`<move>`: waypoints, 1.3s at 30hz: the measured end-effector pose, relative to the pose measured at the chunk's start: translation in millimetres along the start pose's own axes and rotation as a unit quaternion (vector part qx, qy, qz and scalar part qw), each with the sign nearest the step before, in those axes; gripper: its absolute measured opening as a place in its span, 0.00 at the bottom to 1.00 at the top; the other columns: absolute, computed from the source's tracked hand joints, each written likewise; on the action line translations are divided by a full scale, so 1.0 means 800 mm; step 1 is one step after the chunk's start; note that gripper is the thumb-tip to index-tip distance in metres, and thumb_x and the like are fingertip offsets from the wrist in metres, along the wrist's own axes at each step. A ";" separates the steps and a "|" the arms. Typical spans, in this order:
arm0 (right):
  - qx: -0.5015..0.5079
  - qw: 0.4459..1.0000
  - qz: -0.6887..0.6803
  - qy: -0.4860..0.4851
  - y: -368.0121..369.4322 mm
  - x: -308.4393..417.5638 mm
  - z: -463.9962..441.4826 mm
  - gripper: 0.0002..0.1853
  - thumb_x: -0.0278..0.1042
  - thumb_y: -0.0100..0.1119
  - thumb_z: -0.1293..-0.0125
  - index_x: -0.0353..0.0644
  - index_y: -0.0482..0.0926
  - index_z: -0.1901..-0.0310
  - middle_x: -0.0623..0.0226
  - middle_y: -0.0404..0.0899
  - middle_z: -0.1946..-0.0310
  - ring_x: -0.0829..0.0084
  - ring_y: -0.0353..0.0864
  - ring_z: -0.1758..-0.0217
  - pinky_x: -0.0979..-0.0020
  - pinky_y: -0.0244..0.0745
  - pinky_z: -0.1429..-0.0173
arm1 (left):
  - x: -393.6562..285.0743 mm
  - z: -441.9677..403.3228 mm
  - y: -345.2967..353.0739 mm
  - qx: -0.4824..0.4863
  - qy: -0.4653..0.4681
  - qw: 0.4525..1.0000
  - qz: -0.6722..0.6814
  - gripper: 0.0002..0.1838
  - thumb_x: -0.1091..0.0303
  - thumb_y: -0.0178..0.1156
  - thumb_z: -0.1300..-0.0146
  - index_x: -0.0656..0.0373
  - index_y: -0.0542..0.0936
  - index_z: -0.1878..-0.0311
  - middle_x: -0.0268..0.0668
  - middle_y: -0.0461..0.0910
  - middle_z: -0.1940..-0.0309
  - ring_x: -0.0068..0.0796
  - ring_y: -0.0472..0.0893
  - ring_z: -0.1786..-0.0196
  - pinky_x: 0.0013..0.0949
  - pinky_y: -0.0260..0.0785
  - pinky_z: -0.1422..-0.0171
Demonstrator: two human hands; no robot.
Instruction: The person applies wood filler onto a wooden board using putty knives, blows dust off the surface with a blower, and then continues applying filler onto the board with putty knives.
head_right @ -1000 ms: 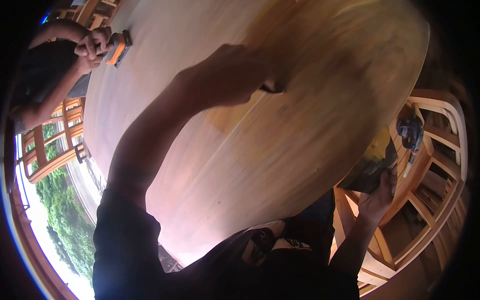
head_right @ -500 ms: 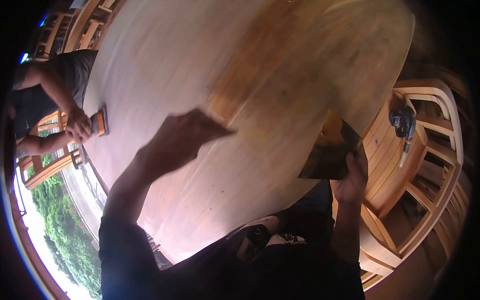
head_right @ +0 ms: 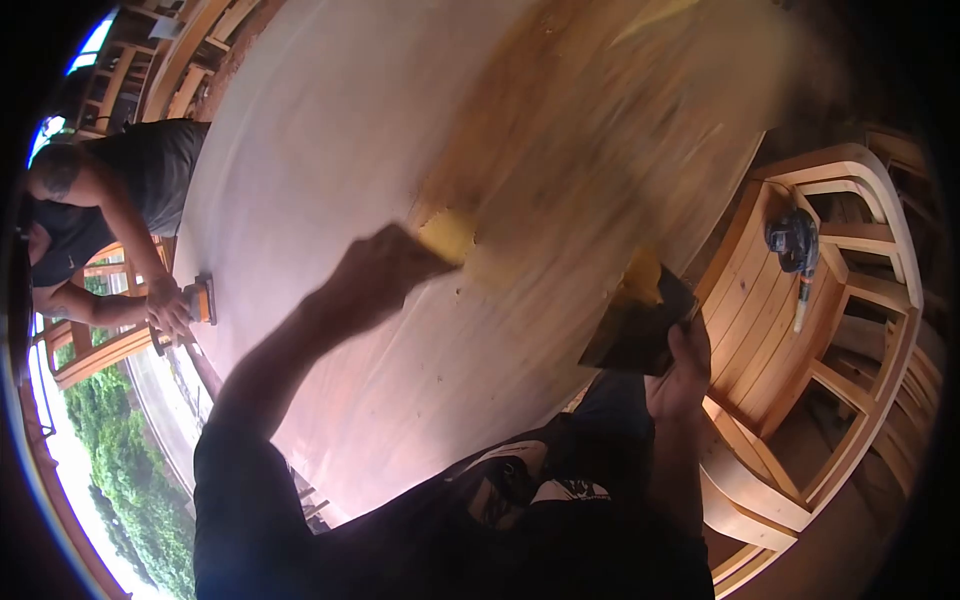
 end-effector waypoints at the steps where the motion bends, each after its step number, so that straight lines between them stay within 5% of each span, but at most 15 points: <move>1: 0.021 1.000 -0.005 0.008 0.003 -0.001 0.004 0.28 0.23 0.44 0.34 0.31 0.54 0.32 0.54 0.67 0.38 0.62 0.65 0.32 0.62 0.60 0.28 | 0.011 -0.031 -0.017 -0.016 -0.017 1.000 -0.006 0.24 0.83 0.55 0.47 0.45 0.82 0.50 0.26 0.82 0.51 0.32 0.78 0.51 0.37 0.75 0.52; 7: 0.027 0.999 -0.020 0.026 0.009 -0.009 0.014 0.27 0.23 0.45 0.34 0.31 0.56 0.33 0.56 0.68 0.38 0.64 0.67 0.33 0.63 0.62 0.30 | 0.018 -0.112 -0.023 0.094 -0.047 0.994 -0.040 0.24 0.83 0.55 0.46 0.45 0.82 0.50 0.27 0.81 0.50 0.34 0.78 0.48 0.39 0.72 0.47; 10: -0.023 0.999 -0.022 0.034 -0.013 -0.017 0.015 0.27 0.25 0.47 0.34 0.32 0.58 0.34 0.57 0.69 0.39 0.65 0.68 0.34 0.63 0.63 0.31 | 0.013 -0.044 0.011 -0.002 -0.032 0.999 -0.024 0.25 0.84 0.54 0.47 0.44 0.82 0.50 0.29 0.80 0.49 0.33 0.76 0.44 0.40 0.71 0.46; 16: 0.015 0.999 -0.044 0.016 0.023 -0.010 0.016 0.28 0.27 0.49 0.33 0.33 0.56 0.33 0.55 0.68 0.39 0.62 0.69 0.35 0.61 0.64 0.31 | 0.007 0.029 0.009 0.193 -0.104 0.975 0.040 0.21 0.85 0.53 0.43 0.51 0.82 0.51 0.33 0.81 0.50 0.35 0.76 0.44 0.36 0.71 0.45; 17: 0.018 0.999 -0.047 -0.002 0.034 -0.004 0.017 0.26 0.27 0.49 0.32 0.33 0.58 0.34 0.56 0.70 0.40 0.64 0.72 0.38 0.63 0.68 0.33 | 0.003 0.018 -0.026 0.068 -0.105 0.979 0.161 0.18 0.82 0.53 0.42 0.53 0.82 0.51 0.34 0.81 0.54 0.32 0.77 0.50 0.34 0.71 0.50; 19: 0.019 0.998 -0.064 -0.017 0.051 0.004 0.018 0.24 0.27 0.48 0.31 0.34 0.60 0.35 0.57 0.71 0.42 0.66 0.74 0.40 0.65 0.71 0.36 | -0.004 0.023 -0.094 -0.170 -0.088 0.895 0.402 0.14 0.77 0.54 0.38 0.58 0.81 0.51 0.37 0.81 0.62 0.27 0.79 0.61 0.32 0.72 0.58; 22: 0.043 0.992 -0.111 -0.048 0.116 0.036 0.015 0.19 0.27 0.47 0.30 0.35 0.63 0.39 0.59 0.74 0.46 0.69 0.78 0.44 0.70 0.77 0.43 | -0.032 0.050 -0.127 -0.315 -0.090 0.676 0.660 0.12 0.73 0.56 0.35 0.63 0.79 0.50 0.32 0.78 0.67 0.17 0.74 0.66 0.24 0.66 0.62; 24: 0.032 0.988 -0.136 -0.068 0.148 0.057 0.022 0.19 0.27 0.47 0.30 0.35 0.64 0.39 0.59 0.74 0.46 0.69 0.78 0.45 0.70 0.78 0.45 | -0.072 0.070 -0.139 -0.395 -0.073 0.567 0.719 0.11 0.69 0.58 0.35 0.64 0.77 0.53 0.27 0.75 0.69 0.15 0.70 0.68 0.21 0.60 0.65; 26: 0.068 0.986 -0.139 -0.066 0.178 0.072 0.027 0.18 0.27 0.48 0.31 0.35 0.65 0.40 0.60 0.75 0.47 0.70 0.79 0.48 0.71 0.78 0.45 | -0.080 0.094 -0.131 -0.438 -0.070 0.556 0.703 0.12 0.71 0.57 0.34 0.67 0.75 0.51 0.36 0.78 0.61 0.24 0.77 0.61 0.27 0.69 0.58; 33: 0.123 0.985 -0.107 -0.050 0.222 0.092 0.019 0.16 0.27 0.45 0.30 0.39 0.64 0.42 0.62 0.73 0.46 0.70 0.75 0.43 0.67 0.72 0.37 | -0.119 0.115 -0.156 -0.508 -0.028 0.586 0.631 0.14 0.73 0.55 0.33 0.69 0.74 0.47 0.40 0.78 0.56 0.26 0.75 0.56 0.29 0.68 0.52; 36: 0.098 0.990 -0.079 -0.059 0.221 0.094 0.009 0.14 0.26 0.45 0.31 0.40 0.65 0.44 0.65 0.73 0.50 0.74 0.76 0.48 0.69 0.73 0.40 | -0.131 0.107 -0.176 -0.528 0.020 0.680 0.509 0.17 0.79 0.52 0.35 0.68 0.75 0.43 0.44 0.80 0.55 0.30 0.79 0.55 0.26 0.68 0.49; 37: 0.087 0.992 -0.067 -0.060 0.220 0.096 0.002 0.13 0.26 0.45 0.31 0.40 0.65 0.45 0.66 0.73 0.52 0.76 0.76 0.49 0.70 0.73 0.41 | -0.148 0.100 -0.203 -0.517 0.060 0.735 0.435 0.21 0.87 0.50 0.40 0.68 0.74 0.42 0.52 0.78 0.49 0.42 0.79 0.45 0.32 0.67 0.41; 39: 0.081 0.993 -0.052 -0.067 0.224 0.106 -0.002 0.13 0.25 0.44 0.31 0.40 0.66 0.45 0.67 0.73 0.53 0.77 0.75 0.50 0.72 0.72 0.42 | -0.163 0.079 -0.217 -0.478 0.060 0.809 0.338 0.24 0.89 0.51 0.42 0.65 0.73 0.40 0.54 0.76 0.46 0.49 0.78 0.44 0.36 0.70 0.42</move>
Point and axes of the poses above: each hand's wrist, its own z-axis away from the middle knuckle, its own y-axis out of the palm, x = y × z, the point moved 9 cm from there along -z, towards the middle knuckle
